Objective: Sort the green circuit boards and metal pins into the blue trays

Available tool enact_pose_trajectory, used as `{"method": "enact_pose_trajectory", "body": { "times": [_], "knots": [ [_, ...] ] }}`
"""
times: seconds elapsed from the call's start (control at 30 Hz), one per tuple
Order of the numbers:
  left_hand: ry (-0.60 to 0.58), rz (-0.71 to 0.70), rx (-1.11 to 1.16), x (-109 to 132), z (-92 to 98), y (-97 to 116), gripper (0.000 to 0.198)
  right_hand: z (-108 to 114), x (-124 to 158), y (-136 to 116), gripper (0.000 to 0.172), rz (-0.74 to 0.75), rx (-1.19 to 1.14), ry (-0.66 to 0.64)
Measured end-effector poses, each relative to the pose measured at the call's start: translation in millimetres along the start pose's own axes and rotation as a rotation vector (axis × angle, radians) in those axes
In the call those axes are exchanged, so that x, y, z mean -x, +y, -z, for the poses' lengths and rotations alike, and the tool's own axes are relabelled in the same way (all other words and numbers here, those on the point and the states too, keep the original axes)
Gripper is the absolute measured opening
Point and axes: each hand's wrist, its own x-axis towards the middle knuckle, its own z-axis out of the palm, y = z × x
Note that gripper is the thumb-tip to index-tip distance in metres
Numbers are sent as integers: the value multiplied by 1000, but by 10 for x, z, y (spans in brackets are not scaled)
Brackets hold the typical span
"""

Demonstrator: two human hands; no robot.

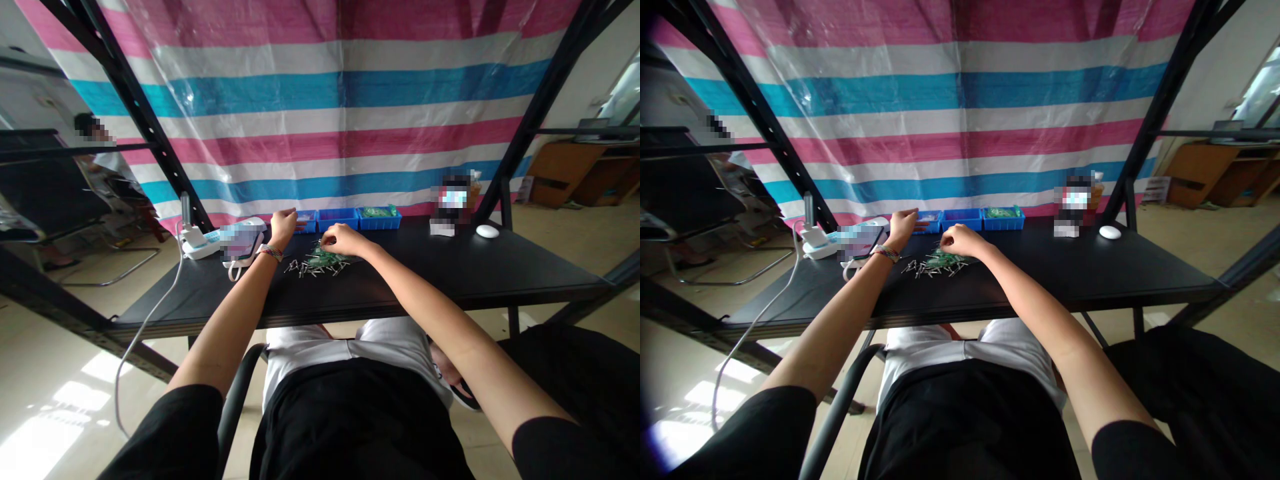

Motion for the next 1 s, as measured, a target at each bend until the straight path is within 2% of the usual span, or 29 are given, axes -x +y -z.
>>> {"method": "enact_pose_trajectory", "body": {
  "times": [0.1, 0.27, 0.4, 0.5, 0.6, 0.73, 0.83, 0.93, 1.0],
  "knots": [
    [-20, -28, -23, 9, 2, -4, 43, 16, 17, 3, 9, -21, 25, -66],
    [-43, -65, -60, 23, -4, -10, 30, 11, 28, -13, 9, 3, 64, -85],
    [-42, -96, -65, 48, -14, 8, 24, -2, 31, -46, 10, 28, 91, -59],
    [-71, -112, -69, 79, -18, 66, 21, -7, 17, -38, 9, -7, 41, 19],
    [-208, -140, -58, 133, -30, 161, 21, -8, -27, 15, 2, -111, -115, 107],
    [-436, -137, -1, 262, -74, 287, 36, -11, -107, 117, 19, -274, -382, 254],
    [-556, -151, 19, 370, -124, 339, 34, -10, -144, 168, 30, -393, -645, 352],
    [-615, -164, 21, 430, -171, 347, 30, 2, -149, 172, 31, -509, -855, 439],
    [-596, -159, 35, 431, -190, 334, 34, 16, -142, 154, 29, -535, -970, 472]
  ]
}}
